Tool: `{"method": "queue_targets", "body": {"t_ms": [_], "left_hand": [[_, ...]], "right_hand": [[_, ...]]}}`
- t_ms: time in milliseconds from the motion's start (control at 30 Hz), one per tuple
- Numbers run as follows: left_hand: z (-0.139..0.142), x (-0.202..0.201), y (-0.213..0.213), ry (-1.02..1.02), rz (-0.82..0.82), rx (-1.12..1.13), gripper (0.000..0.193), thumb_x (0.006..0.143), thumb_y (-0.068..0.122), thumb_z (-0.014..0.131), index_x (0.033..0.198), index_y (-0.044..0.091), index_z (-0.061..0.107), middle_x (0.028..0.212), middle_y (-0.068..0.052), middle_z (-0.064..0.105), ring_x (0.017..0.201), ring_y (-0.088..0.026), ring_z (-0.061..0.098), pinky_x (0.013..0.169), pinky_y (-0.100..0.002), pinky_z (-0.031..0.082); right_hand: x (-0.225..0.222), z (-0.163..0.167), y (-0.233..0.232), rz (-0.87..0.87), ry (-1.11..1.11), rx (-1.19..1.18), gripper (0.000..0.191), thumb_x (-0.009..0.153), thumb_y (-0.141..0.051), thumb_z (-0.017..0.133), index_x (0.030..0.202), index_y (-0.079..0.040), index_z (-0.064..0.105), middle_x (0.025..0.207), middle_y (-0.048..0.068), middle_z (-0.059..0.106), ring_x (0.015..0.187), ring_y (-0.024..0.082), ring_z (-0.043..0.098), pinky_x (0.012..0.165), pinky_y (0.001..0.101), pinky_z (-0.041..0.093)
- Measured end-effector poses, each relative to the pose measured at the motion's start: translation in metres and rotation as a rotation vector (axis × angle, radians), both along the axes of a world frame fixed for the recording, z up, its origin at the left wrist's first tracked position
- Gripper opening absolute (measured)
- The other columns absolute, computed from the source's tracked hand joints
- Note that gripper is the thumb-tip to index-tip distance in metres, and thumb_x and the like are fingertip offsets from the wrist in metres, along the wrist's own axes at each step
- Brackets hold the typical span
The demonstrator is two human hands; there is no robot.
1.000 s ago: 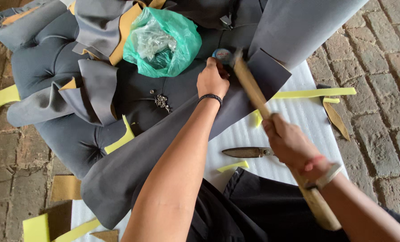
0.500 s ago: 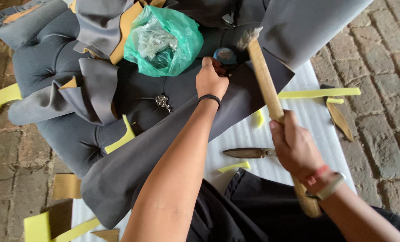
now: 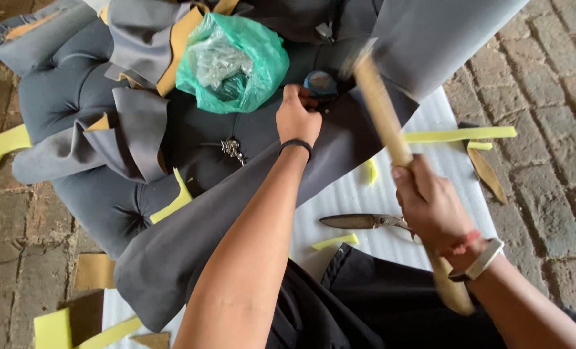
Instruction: The person cuts a strip of yellow foam with a knife, wraps the foam strip in gray fabric, and positions it along the sofa armrest. They then hammer tacks through the fabric to fasten it to the sofa frame, pressing the fabric in place between tacks.
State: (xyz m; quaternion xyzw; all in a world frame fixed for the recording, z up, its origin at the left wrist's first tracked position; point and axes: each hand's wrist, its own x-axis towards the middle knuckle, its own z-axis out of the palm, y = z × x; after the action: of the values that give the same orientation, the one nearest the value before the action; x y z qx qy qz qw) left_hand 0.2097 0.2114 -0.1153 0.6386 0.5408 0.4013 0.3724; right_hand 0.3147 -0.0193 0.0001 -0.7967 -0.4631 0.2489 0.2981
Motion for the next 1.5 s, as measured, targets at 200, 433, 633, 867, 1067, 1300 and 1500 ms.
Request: {"method": "queue_targets", "body": {"t_ms": [200, 433, 633, 867, 1067, 1300, 1500], "left_hand": [[-0.004, -0.002, 0.001, -0.040, -0.009, 0.001, 0.035, 0.075, -0.007, 0.059, 0.107, 0.009, 0.058, 0.090, -0.006, 0.078, 0.089, -0.028, 0.076, 0.079, -0.040, 0.058], [-0.011, -0.002, 0.003, -0.037, 0.005, 0.072, 0.035, 0.076, -0.007, 0.059, 0.108, 0.009, 0.059, 0.089, -0.006, 0.078, 0.088, -0.028, 0.075, 0.078, -0.040, 0.056], [-0.017, -0.001, 0.006, -0.082, -0.006, 0.086, 0.032, 0.078, -0.006, 0.058, 0.107, 0.008, 0.058, 0.088, -0.007, 0.078, 0.087, -0.027, 0.076, 0.079, -0.039, 0.057], [-0.019, -0.003, 0.008, -0.125, -0.048, 0.103, 0.026, 0.080, -0.001, 0.057, 0.104, 0.008, 0.064, 0.091, -0.008, 0.078, 0.089, -0.028, 0.076, 0.080, -0.040, 0.057], [-0.003, -0.006, -0.012, 0.403, -0.288, 0.358, 0.025, 0.092, 0.024, 0.065, 0.110, 0.007, 0.069, 0.120, -0.016, 0.069, 0.113, -0.037, 0.063, 0.097, -0.046, 0.050], [0.011, -0.036, -0.055, 0.772, -0.421, 0.412, 0.066, 0.098, 0.046, 0.052, 0.151, 0.008, 0.040, 0.157, -0.014, 0.043, 0.144, -0.032, 0.040, 0.118, -0.046, 0.030], [-0.002, -0.027, -0.055, 0.723, -0.272, 0.343, 0.060, 0.100, 0.039, 0.048, 0.153, 0.013, 0.040, 0.159, -0.009, 0.042, 0.146, -0.028, 0.040, 0.120, -0.046, 0.029]], "right_hand": [[0.001, -0.007, 0.000, 0.068, -0.019, -0.361, 0.038, 0.107, -0.041, 0.047, 0.101, -0.004, 0.056, 0.069, 0.017, 0.067, 0.055, 0.031, 0.063, 0.055, 0.0477, 0.051], [0.002, -0.008, 0.007, 0.153, -0.065, -0.442, 0.038, 0.107, -0.040, 0.046, 0.101, -0.003, 0.054, 0.068, 0.016, 0.067, 0.054, 0.033, 0.066, 0.052, 0.0461, 0.052], [0.010, -0.029, 0.003, 0.093, -0.087, -0.184, 0.034, 0.103, -0.037, 0.048, 0.100, -0.004, 0.051, 0.065, 0.017, 0.069, 0.052, 0.030, 0.067, 0.049, 0.0452, 0.053], [0.061, -0.059, -0.022, 0.282, -0.226, -0.380, 0.036, 0.100, -0.049, 0.050, 0.095, -0.014, 0.055, 0.062, 0.008, 0.067, 0.051, 0.025, 0.066, 0.051, 0.0400, 0.055], [0.151, -0.107, -0.055, 0.414, -0.731, -0.515, 0.040, 0.090, -0.061, 0.055, 0.102, -0.023, 0.061, 0.078, -0.004, 0.073, 0.068, 0.020, 0.073, 0.063, 0.0380, 0.061], [0.145, -0.116, -0.007, 0.696, -0.811, 0.201, 0.021, 0.082, -0.040, 0.072, 0.091, -0.021, 0.073, 0.089, 0.000, 0.074, 0.080, 0.024, 0.073, 0.062, 0.0365, 0.057], [0.054, -0.086, 0.075, 0.772, -0.383, 0.597, 0.018, 0.098, -0.009, 0.069, 0.116, -0.010, 0.073, 0.098, 0.007, 0.071, 0.088, 0.030, 0.069, 0.076, 0.0402, 0.055]]}}
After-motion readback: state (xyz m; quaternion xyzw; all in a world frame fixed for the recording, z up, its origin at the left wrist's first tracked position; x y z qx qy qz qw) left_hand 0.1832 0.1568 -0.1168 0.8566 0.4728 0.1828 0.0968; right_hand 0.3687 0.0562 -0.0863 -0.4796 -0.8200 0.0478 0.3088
